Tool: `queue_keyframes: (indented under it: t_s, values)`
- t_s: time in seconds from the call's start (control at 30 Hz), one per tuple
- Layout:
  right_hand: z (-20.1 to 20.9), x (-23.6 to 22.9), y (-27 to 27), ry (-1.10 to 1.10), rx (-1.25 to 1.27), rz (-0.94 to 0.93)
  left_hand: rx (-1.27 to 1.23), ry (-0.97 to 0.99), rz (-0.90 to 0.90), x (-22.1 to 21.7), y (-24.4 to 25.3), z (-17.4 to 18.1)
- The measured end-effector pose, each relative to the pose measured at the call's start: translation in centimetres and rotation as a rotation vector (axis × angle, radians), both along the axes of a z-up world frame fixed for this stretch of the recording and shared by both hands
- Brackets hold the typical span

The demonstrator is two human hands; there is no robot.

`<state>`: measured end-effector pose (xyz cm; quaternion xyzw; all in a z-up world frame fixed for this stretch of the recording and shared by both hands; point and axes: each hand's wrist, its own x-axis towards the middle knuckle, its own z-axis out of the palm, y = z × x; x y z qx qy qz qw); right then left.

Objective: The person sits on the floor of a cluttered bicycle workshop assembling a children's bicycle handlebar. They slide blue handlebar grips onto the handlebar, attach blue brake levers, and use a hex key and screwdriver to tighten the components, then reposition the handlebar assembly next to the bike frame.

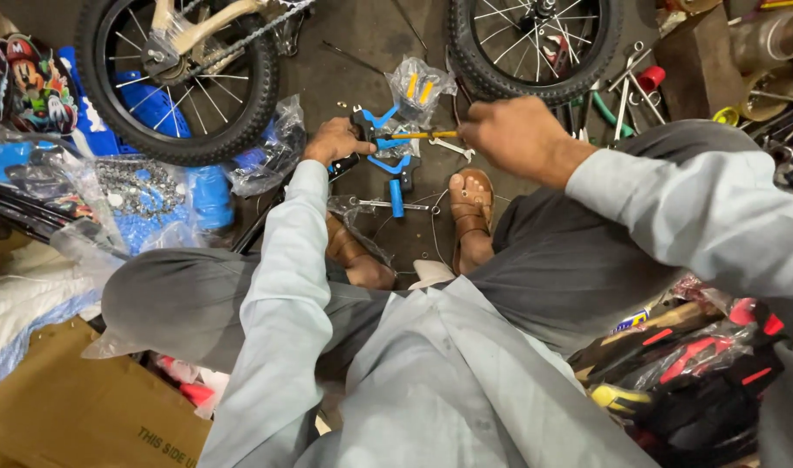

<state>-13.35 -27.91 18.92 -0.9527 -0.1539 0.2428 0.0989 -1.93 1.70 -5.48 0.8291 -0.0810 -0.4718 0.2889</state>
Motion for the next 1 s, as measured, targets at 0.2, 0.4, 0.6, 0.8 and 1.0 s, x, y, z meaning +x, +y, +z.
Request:
queue_keyframes:
  t_s: [0.2, 0.4, 0.6, 0.8, 1.0]
  values:
    - [-0.4, -0.9, 0.9, -0.155, -0.228, 0.493, -0.005, -0.005, 0.020, 0.0, 0.5, -2.7]
    - [-0.4, 2.4, 0.8, 0.629, 0.251, -0.746, 0.017, 0.000, 0.016, 0.0, 0.4, -1.6]
    - [-3.2, 0.3, -0.7, 0.002, 0.181, -0.106, 0.005, -0.018, 0.006, 0.1, 0.5, -2.4]
    - [-0.1, -0.3, 0.5, -0.135, -0.194, 0.460, 0.030, -0.060, -0.025, 0.2, 0.6, -2.5]
    - [-2.8, 2.3, -0.1, 0.684, 0.346, -0.691, 0.040, -0.030, 0.012, 0.1, 0.3, -0.9]
